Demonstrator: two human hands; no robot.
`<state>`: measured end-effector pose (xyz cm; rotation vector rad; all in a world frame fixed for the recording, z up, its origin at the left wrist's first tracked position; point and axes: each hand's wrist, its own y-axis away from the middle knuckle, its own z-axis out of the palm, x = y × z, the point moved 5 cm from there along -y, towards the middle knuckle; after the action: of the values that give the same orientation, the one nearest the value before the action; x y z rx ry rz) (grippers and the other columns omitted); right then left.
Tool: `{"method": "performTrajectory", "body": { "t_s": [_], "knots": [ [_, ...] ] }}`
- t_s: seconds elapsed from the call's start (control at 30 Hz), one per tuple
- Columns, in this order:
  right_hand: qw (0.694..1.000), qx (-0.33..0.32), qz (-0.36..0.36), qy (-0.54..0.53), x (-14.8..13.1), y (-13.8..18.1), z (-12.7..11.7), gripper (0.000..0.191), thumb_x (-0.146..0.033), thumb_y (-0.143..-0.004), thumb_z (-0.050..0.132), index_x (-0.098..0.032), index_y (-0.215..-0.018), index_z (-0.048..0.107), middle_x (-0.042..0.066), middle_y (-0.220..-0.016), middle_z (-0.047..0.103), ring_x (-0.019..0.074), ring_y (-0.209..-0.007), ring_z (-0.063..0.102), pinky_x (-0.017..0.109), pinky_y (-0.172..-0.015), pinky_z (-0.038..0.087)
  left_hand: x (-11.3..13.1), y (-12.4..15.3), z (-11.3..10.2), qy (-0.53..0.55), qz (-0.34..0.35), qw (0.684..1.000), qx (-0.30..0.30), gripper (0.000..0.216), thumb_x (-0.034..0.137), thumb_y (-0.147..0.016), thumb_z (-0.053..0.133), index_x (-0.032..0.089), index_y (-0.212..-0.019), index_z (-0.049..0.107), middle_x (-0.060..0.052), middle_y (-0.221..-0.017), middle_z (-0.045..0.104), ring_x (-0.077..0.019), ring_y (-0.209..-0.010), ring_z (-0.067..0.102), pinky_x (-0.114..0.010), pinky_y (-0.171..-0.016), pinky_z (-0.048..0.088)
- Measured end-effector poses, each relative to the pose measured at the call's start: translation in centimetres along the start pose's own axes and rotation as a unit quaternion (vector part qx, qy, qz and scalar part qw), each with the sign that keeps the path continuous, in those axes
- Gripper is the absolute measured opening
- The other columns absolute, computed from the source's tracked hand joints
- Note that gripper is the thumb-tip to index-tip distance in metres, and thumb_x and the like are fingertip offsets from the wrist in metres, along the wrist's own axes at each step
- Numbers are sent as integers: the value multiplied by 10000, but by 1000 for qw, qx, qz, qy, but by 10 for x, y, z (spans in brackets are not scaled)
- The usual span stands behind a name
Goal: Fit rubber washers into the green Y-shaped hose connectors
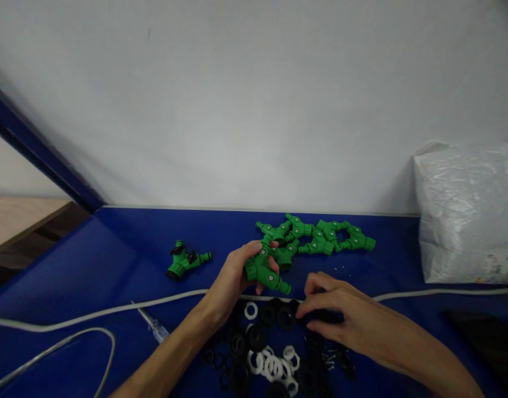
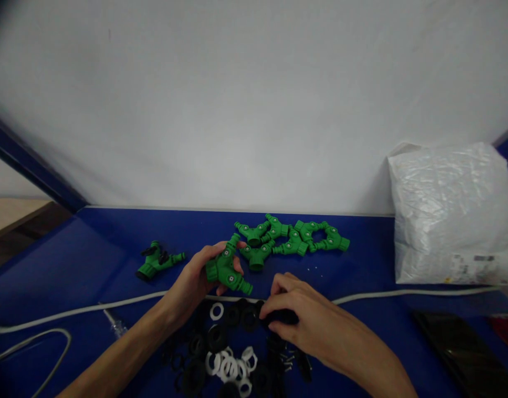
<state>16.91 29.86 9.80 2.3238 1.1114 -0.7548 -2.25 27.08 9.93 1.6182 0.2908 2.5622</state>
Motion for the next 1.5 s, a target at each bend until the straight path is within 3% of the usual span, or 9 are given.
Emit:
{"method": "performTrajectory", "body": {
  "t_s": [0.23,0.63,0.9,1.0,1.13,1.3,1.5],
  "knots": [
    [999,-37,14,26,5,-5,6,161,-221,-898,681,-306,-1014,754,26,-1117,574,209,-1064,592,321,-951,450,0,0,1,0,1,1000,4,469,483,-894,587,83,-1102,714,-71,-789,679,-154,-667,551,-226,-495,401],
    [1000,-14,-10,14,9,-7,17,162,-186,-912,660,-295,-1005,737,14,-1161,614,197,-1090,623,295,-962,464,0,2,0,12,-3,1000,-9,436,412,-949,496,71,-1129,700,-94,-832,685,-154,-656,544,-225,-487,411],
    [996,25,-5,-83,-20,-3,-8,73,-300,-968,648,-266,-911,678,-22,-970,660,156,-911,640,251,-819,471,1,2,2,22,-8,999,-29,406,389,-933,524,76,-1129,692,-90,-830,681,-152,-669,559,-210,-476,410],
    [975,63,1,-211,-24,-8,-18,134,-338,-947,661,-235,-861,659,-20,-839,672,147,-782,656,250,-723,496,1,3,4,18,-12,999,-38,398,406,-926,554,89,-1114,704,-75,-814,671,-151,-676,572,-202,-475,410],
    [916,126,32,-380,-15,-18,-20,220,-424,-871,737,-215,-879,670,4,-781,737,175,-769,719,289,-762,560,-3,2,5,0,-22,999,-39,396,435,-902,613,109,-1097,725,-62,-826,672,-148,-673,579,-207,-487,427],
    [864,210,54,-455,0,-29,-14,242,-398,-786,827,-196,-832,702,17,-775,766,184,-731,743,310,-760,595,-11,-1,7,1,-29,999,-35,372,435,-893,644,122,-1064,748,-70,-841,688,-149,-680,577,-211,-499,436],
    [834,215,64,-504,3,-32,3,294,-408,-841,781,-189,-1037,781,69,-941,795,205,-853,749,335,-842,593,-15,0,7,-23,-43,999,-23,368,436,-908,625,111,-1023,755,-95,-884,719,-151,-705,590,-214,-537,460]
  ]
}}
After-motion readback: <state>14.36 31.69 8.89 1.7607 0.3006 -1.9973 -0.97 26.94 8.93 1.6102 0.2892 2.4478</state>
